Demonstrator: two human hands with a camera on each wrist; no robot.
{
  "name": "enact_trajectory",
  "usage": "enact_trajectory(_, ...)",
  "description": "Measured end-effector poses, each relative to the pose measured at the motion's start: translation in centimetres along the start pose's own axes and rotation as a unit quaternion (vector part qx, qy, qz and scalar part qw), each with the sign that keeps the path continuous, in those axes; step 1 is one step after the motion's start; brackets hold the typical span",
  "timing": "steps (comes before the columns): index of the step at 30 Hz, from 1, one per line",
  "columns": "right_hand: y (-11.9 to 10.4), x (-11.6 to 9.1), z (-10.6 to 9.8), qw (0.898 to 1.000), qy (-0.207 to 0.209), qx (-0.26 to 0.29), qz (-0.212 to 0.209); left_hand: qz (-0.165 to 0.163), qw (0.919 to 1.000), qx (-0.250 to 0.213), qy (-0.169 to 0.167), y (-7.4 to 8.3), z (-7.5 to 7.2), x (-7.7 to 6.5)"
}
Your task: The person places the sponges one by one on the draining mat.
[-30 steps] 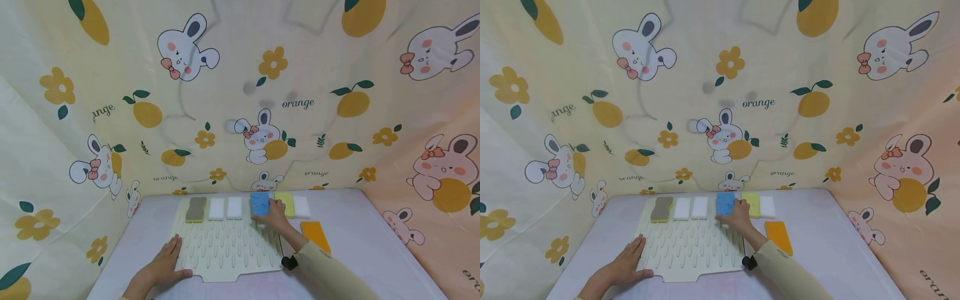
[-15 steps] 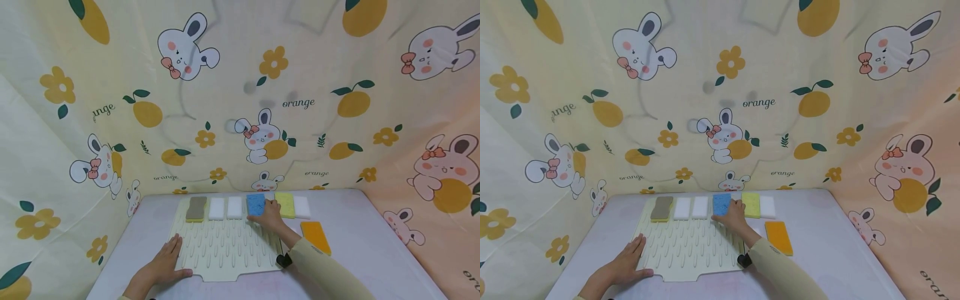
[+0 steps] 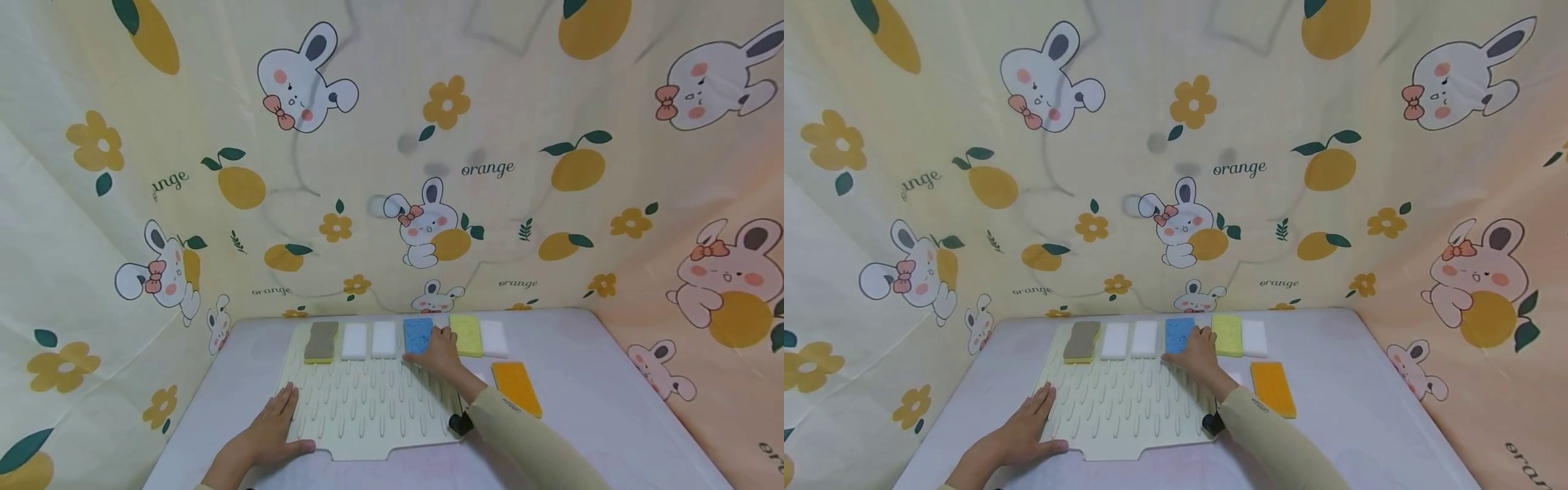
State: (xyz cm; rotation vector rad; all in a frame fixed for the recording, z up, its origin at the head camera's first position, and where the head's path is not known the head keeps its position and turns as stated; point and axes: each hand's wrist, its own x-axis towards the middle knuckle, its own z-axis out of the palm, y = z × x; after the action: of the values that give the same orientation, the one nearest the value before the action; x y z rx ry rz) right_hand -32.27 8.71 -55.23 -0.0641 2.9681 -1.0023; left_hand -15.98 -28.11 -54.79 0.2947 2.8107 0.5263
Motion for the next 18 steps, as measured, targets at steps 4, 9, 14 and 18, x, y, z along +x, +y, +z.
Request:
enact_trajectory(4, -0.11, -0.15, -0.13, 1.000, -0.001, -0.015, -0.008, -0.001, 1.0000, 0.005, 0.000, -0.17, 0.18, 0.07)
enact_trajectory(9, -0.25, -0.25, -0.30, 0.999, -0.002, -0.030, -0.014, -0.003, 1.0000, 0.006, 0.000, -0.14, 0.23, 0.13)
enact_trajectory(14, -0.26, -0.32, -0.45, 0.999, -0.009, -0.032, -0.007, 0.000, 1.0000, -0.003, 0.000, -0.03, 0.13, 0.10)
enact_trajectory(18, -0.13, -0.39, -0.57, 1.000, -0.016, -0.011, -0.007, -0.008, 1.0000, 0.004, -0.002, -0.25, 0.23, 0.19)
